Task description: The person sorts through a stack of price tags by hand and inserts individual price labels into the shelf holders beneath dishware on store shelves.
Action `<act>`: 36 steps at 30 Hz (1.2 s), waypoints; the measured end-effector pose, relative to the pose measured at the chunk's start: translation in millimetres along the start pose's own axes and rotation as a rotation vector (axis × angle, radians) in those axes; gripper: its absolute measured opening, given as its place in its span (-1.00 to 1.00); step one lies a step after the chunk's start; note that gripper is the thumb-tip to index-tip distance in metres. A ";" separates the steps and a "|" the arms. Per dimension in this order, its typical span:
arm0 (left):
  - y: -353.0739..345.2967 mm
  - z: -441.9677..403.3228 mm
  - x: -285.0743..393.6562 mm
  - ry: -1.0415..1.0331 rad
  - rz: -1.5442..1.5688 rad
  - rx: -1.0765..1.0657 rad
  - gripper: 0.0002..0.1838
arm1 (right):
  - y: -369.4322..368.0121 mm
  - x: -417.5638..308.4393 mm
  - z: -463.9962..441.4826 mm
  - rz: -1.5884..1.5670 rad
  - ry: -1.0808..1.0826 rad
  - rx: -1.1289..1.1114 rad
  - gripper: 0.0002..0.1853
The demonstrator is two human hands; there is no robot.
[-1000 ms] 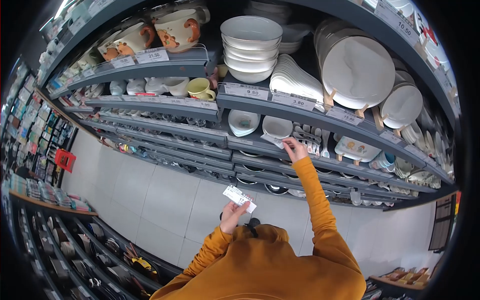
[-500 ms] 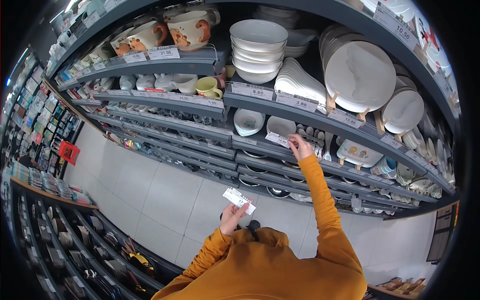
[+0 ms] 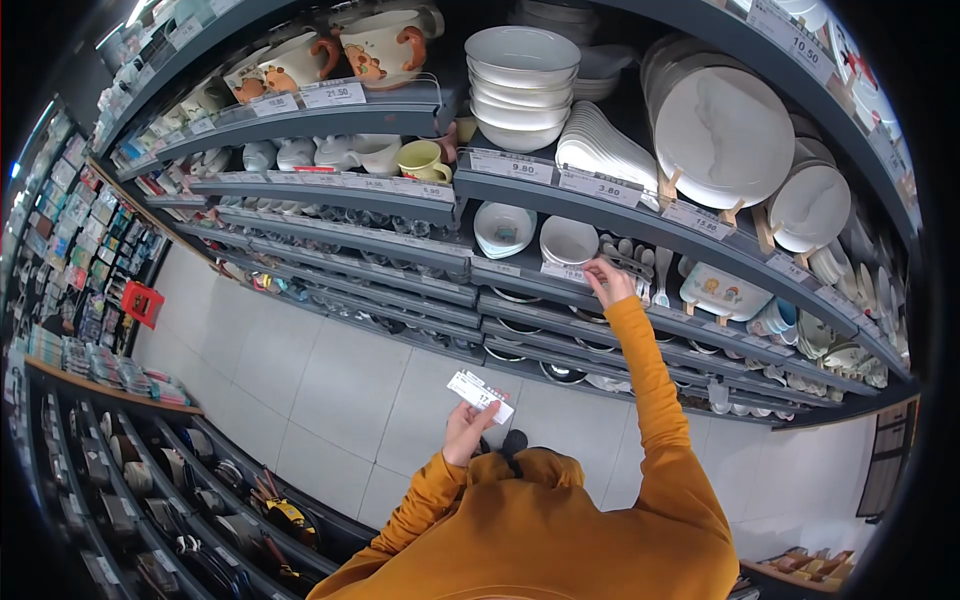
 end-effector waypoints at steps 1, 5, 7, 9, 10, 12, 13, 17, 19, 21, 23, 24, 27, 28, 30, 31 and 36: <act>0.6 1.5 0.7 0.009 -0.008 0.011 -0.66 | -3.1 3.8 0.7 -0.024 -0.020 -0.006 -0.87; 1.7 7.0 6.2 0.004 -0.021 0.028 -0.69 | -12.7 16.5 4.0 -0.003 -0.059 -0.052 -0.88; 1.4 8.8 6.9 0.006 -0.012 0.025 -0.70 | -15.7 11.0 7.2 0.074 -0.060 -0.088 -0.90; 0.3 11.5 8.9 0.002 0.004 0.021 -0.72 | -15.1 0.4 8.8 0.119 0.001 -0.072 -0.91; -0.8 13.6 10.7 -0.003 0.017 0.018 -0.72 | -15.9 -6.4 8.9 0.140 0.035 -0.067 -0.91; -0.9 16.3 8.6 0.018 -0.012 0.000 -0.73 | -13.2 -18.7 13.3 0.169 0.066 -0.051 -0.91; 0.5 17.7 3.5 0.043 -0.051 -0.013 -0.73 | -10.3 -31.6 17.1 0.199 0.146 -0.017 -0.89; 4.3 11.9 -17.7 -0.023 -0.066 -0.051 -0.73 | -10.2 -68.8 38.6 0.188 0.237 0.116 -0.83; 1.0 10.6 -21.0 -0.032 -0.043 -0.068 -0.71 | -23.0 -76.6 63.7 -0.080 0.072 0.106 -0.88; -3.1 15.0 -9.2 -0.052 -0.057 -0.058 -0.71 | -48.0 -93.8 101.0 -0.230 -0.029 0.020 -0.86; -3.8 15.9 -3.1 -0.062 -0.077 -0.063 -0.72 | -86.9 -97.9 145.3 -0.490 -0.227 -0.146 -0.85; -4.0 17.0 -1.1 -0.059 -0.076 -0.079 -0.71 | -89.0 -121.7 159.8 -0.555 -0.200 -0.115 -0.85; -5.1 21.9 2.4 -0.043 -0.095 -0.141 -0.70 | -103.9 -150.3 196.1 -0.537 -0.201 -0.083 -0.87; -2.9 23.6 2.1 -0.039 -0.119 -0.163 -0.71 | -110.1 -147.9 207.6 -0.556 -0.269 -0.036 -0.87; 6.2 29.7 6.3 -0.044 -0.139 -0.202 -0.71 | -121.7 -147.3 220.5 -0.635 -0.342 0.057 -0.87; 11.9 34.8 9.3 -0.050 -0.134 -0.221 -0.71 | -128.9 -147.8 225.9 -0.676 -0.378 0.105 -0.87; 78.2 52.0 7.9 0.004 -0.155 -0.278 -0.72 | -179.3 -192.2 217.6 -0.555 -0.356 0.070 -0.87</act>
Point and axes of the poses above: each hand's wrist, its own z-axis away from the middle knuckle, its own y-axis out of the back of the hand, x = y × z, the point moved 10 cm from there along -z, towards the middle knuckle, and after that the axes turned 9 degrees about -z, right-handed, at the moved point
